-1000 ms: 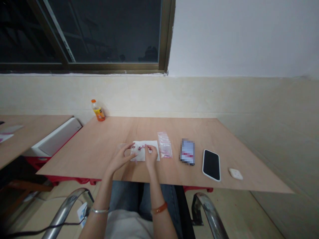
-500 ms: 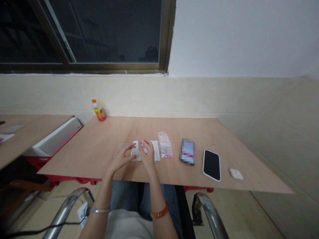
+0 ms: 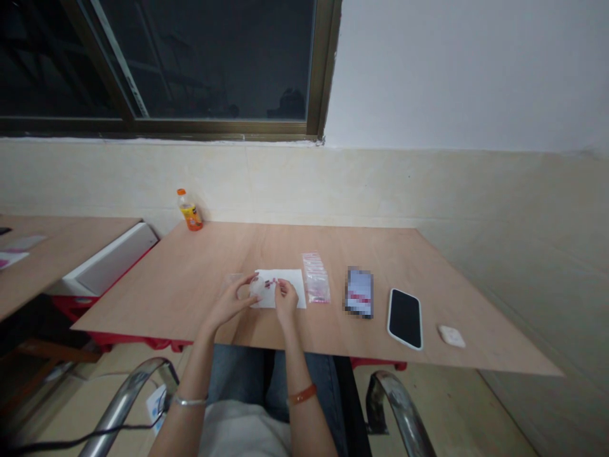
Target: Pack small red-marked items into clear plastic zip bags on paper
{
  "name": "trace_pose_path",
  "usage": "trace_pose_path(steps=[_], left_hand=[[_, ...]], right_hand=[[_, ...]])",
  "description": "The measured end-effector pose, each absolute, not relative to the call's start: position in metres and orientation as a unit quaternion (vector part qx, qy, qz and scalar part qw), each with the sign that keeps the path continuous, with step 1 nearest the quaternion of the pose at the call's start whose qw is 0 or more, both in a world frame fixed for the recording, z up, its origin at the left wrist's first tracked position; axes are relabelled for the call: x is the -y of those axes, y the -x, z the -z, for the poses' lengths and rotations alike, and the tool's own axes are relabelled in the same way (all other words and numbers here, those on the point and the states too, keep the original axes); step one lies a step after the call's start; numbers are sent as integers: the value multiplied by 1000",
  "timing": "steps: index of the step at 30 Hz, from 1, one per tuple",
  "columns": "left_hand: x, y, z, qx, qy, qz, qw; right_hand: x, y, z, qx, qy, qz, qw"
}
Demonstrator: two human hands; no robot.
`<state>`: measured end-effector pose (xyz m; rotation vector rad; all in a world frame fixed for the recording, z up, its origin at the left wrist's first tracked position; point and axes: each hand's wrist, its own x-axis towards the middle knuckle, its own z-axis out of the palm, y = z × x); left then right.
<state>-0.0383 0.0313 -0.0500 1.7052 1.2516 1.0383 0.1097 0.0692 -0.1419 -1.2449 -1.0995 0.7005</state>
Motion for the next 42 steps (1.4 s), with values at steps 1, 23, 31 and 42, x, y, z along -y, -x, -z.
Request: trace_pose_path(steps=[1, 23, 31, 42], left_hand=[[-31, 39, 50, -489, -668, -408, 385], [-30, 46, 47, -507, -664, -418, 358], [-31, 44, 55, -505, -668, -399, 374], [-30, 44, 54, -501, -677, -400, 363]], right_hand=[[-71, -110, 146, 478, 547, -306, 615], [-78, -111, 140, 504, 612, -227, 566], [-60, -118, 68, 511, 533, -274, 616], [-49, -102, 59, 569, 492, -249, 610]])
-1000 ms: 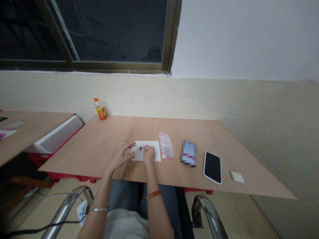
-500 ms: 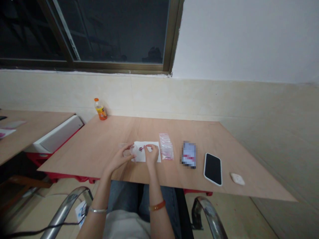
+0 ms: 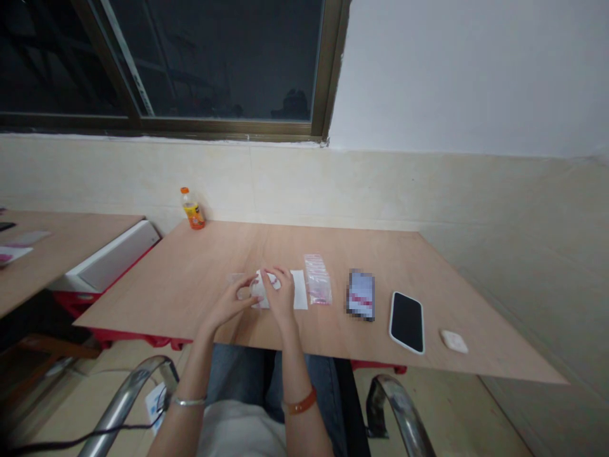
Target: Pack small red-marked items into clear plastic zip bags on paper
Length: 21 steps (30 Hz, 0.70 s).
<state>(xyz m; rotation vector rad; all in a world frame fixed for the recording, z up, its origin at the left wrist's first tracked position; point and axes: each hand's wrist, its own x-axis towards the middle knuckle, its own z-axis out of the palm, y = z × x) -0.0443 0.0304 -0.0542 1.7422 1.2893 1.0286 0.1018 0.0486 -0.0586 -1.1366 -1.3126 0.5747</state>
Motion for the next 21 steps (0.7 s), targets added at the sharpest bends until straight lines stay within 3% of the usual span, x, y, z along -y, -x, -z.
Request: trace_pose_path(steps=[12, 21], left_hand=[[-32, 48, 59, -498, -671, -403, 374], [-33, 48, 58, -488, -661, -419, 387]], right_hand=[[-66, -97, 121, 552, 545, -296, 558], [-69, -87, 146, 539, 642, -235, 492]])
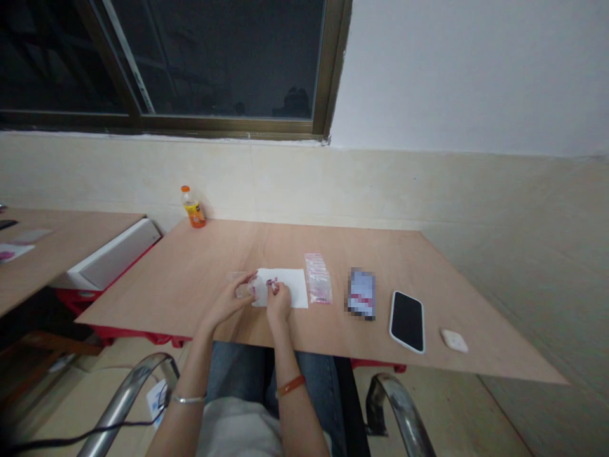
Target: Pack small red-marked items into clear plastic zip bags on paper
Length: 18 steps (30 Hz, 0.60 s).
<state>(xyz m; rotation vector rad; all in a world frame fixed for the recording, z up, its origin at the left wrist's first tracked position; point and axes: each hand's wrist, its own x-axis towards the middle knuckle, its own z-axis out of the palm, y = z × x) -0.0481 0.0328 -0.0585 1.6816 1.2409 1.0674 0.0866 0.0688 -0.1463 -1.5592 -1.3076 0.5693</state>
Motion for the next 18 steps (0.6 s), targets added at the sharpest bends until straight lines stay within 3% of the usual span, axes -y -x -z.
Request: trace_pose_path(steps=[8, 18], left_hand=[[-33, 50, 60, -480, -669, -423, 378], [-34, 51, 58, -494, -657, -432, 370]], right_hand=[[-74, -79, 149, 535, 681, -198, 459], [-73, -79, 158, 528, 663, -202, 492]])
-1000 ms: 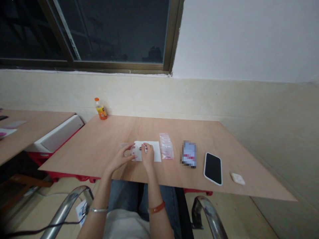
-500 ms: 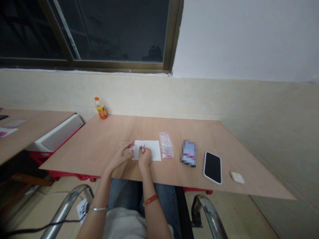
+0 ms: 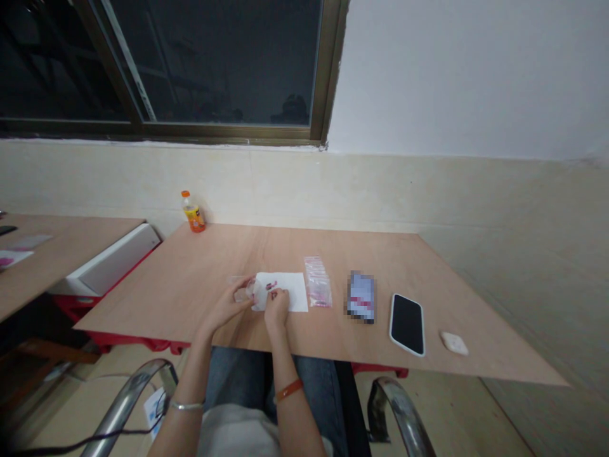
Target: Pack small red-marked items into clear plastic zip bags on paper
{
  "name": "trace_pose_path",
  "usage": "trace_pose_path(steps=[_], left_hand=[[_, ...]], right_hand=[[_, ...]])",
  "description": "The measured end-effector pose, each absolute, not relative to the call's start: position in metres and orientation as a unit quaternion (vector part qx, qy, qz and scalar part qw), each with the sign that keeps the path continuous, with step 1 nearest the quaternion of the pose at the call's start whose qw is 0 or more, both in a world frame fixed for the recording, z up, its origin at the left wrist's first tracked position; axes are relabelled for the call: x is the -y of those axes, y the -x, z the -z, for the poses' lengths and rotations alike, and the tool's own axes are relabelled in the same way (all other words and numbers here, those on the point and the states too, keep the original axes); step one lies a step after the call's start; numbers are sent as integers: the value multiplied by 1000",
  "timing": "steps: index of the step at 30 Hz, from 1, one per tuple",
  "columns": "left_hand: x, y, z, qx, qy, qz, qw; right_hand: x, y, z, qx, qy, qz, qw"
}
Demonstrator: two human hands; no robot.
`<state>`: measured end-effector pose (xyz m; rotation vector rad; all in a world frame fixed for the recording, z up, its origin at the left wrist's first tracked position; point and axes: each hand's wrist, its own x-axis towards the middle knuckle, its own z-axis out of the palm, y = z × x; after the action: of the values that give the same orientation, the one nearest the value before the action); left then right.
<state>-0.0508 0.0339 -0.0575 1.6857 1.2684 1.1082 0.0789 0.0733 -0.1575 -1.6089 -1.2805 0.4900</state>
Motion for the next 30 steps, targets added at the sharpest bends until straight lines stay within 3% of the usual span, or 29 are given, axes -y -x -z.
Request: trace_pose_path(steps=[12, 22, 30], left_hand=[[-33, 52, 56, -498, -653, -429, 376], [-32, 46, 60, -498, -645, -398, 423], [-35, 47, 62, -497, -645, -407, 414]], right_hand=[[-74, -92, 148, 481, 623, -219, 577], [-57, -95, 75, 492, 525, -227, 657], [-51, -94, 65, 534, 525, -221, 625]])
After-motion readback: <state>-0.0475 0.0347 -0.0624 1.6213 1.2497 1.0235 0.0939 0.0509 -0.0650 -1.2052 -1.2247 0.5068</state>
